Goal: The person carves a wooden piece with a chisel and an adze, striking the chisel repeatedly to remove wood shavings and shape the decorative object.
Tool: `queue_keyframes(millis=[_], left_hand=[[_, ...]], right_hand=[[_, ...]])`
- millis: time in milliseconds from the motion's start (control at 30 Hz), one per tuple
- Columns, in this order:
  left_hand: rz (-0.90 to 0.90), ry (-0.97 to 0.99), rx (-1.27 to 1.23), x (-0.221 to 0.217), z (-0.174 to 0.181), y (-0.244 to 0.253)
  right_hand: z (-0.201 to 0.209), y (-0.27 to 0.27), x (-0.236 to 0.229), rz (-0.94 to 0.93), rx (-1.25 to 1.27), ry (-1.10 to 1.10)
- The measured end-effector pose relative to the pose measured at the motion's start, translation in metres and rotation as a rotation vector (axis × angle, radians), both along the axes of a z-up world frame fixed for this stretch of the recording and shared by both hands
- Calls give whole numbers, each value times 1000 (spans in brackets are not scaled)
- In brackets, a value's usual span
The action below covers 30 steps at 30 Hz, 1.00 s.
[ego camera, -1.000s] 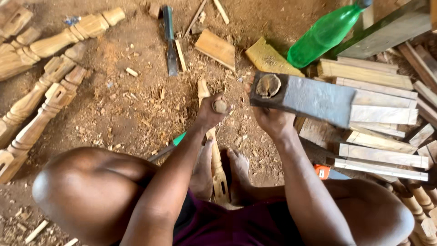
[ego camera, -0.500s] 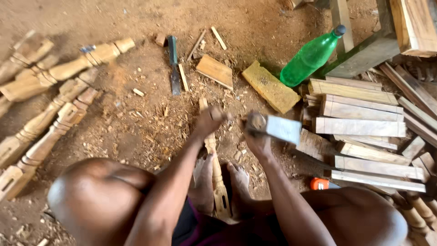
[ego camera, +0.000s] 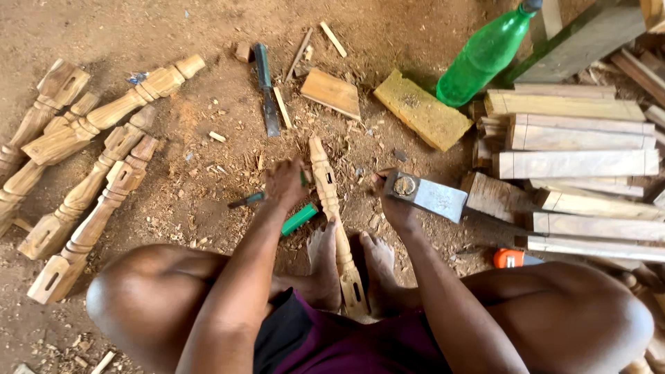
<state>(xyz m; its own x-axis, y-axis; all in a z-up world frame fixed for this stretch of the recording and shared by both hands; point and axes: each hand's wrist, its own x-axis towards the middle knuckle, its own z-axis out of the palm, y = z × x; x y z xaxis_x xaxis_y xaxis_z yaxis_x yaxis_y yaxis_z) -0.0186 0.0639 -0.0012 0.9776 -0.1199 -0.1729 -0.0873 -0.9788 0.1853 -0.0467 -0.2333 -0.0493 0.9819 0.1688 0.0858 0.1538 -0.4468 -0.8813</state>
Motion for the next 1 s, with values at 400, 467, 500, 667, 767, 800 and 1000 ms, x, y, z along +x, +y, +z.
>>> queue_keyframes(millis=[400, 467, 500, 667, 767, 800, 1000], left_hand=[[132, 341, -28, -80, -134, 8], [237, 414, -224, -80, -120, 8], [350, 491, -427, -78, -110, 5], [208, 6, -702, -22, -56, 2], [205, -272, -878, 15, -22, -11], [161, -369, -884, 23, -12, -17], [19, -545, -1189, 39, 14, -36]], right_hand=[[56, 28, -4, -158, 364, 84], [57, 23, -7, -157, 449, 141], [56, 19, -10, -149, 526, 205], [47, -1, -2, -240, 385, 67], [41, -12, 2, -252, 449, -1], [41, -14, 1, -250, 507, -108], [53, -29, 0, -394, 334, -29]])
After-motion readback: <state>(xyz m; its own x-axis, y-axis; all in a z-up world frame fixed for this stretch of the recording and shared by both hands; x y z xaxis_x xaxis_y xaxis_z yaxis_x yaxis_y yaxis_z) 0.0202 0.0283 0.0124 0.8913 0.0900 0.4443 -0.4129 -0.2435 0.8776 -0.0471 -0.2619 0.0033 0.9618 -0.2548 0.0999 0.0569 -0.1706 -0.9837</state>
